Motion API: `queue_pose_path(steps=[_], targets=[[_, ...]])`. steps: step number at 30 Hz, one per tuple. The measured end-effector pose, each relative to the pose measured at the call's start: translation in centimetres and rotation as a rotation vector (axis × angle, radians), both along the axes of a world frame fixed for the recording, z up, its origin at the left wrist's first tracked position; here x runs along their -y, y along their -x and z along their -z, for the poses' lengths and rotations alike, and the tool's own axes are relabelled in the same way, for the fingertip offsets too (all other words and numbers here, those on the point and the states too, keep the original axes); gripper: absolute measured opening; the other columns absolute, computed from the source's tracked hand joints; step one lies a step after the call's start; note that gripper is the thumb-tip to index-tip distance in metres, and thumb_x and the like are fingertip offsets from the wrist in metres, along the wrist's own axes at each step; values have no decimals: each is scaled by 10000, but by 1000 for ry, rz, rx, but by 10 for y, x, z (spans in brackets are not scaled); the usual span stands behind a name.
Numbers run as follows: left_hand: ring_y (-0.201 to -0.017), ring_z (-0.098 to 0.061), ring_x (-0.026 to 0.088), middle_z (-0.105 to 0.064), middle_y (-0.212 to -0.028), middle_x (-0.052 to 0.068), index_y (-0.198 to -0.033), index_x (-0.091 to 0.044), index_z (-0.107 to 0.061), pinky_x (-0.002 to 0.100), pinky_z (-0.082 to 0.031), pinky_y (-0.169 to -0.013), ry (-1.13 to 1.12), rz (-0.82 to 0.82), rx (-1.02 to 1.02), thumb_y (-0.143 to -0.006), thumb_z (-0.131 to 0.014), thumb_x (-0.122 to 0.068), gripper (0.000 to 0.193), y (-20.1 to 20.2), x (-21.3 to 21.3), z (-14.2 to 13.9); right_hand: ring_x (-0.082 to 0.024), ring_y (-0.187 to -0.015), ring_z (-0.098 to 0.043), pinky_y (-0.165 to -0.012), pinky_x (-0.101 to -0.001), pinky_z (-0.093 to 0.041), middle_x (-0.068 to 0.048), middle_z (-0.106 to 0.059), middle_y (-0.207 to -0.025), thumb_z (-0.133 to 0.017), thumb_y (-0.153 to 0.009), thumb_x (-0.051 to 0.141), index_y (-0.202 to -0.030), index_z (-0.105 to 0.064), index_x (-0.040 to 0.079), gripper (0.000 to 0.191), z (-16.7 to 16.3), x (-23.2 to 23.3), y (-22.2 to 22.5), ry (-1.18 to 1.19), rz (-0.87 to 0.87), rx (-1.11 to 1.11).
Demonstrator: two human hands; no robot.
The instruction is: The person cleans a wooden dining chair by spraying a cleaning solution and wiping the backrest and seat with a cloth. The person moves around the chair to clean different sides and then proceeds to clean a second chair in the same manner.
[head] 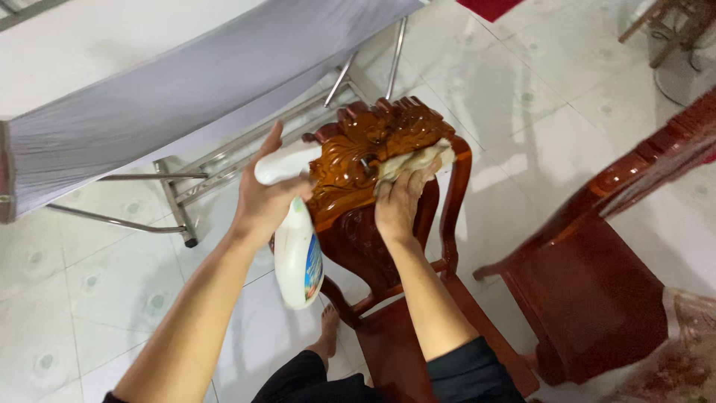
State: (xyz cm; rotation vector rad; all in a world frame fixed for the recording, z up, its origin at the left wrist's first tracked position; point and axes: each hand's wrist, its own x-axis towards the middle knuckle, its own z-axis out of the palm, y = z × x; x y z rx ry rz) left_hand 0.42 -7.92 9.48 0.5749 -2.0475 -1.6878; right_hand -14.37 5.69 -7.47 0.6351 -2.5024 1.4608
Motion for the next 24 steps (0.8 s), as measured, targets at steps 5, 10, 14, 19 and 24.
queue_pose_path(steps=[5, 10, 14, 19, 24], targets=[[-572, -617, 176, -684, -819, 90, -1629, -114, -87, 342, -524, -550, -217, -116, 137, -666, -654, 91, 1136, -17, 19, 27, -473, -1545, 41, -1219, -646, -146, -330, 67, -1651, -561, -982, 115, -1402, -410, -68, 482, 4, 16, -56, -205, -193, 2], [-620, -603, 162, -663, -830, 78, -1653, -89, -85, 316, -508, -569, -264, 18, 143, -656, -681, 49, 1170, -35, 27, 50, -460, -1530, -129, -1234, -575, -253, -287, -45, -1661, -534, -964, 111, -1524, -353, -22, 603, 5, 21, -40, -28, -160, 6], [-632, -601, 171, -644, -828, 95, -1616, -85, -178, 334, -507, -566, -317, 91, 138, -658, -715, 26, 1104, -44, 41, 51, -504, -1561, -161, -1293, -529, -221, -347, -53, -1664, -514, -1051, 134, -1552, -266, -81, 599, 6, 29, -15, -1, -14, 83], [-654, -615, 170, -643, -862, 99, -1545, -93, -307, 348, -517, -565, -332, 203, 151, -654, -707, 38, 986, -40, 57, 51, -545, -1546, -129, -1294, -540, -147, -400, -25, -1648, -539, -969, 66, -1564, -260, -89, 675, 21, 55, -81, 53, -122, -137], [-665, -632, 175, -675, -901, 121, -1577, -118, -192, 326, -526, -578, -373, 311, 108, -648, -687, 59, 1067, -39, 71, 60, -573, -1519, -77, -1258, -583, -118, -385, -102, -1615, -581, -906, 86, -1404, -369, -42, 557, 62, 70, -158, -209, -223, -236]])
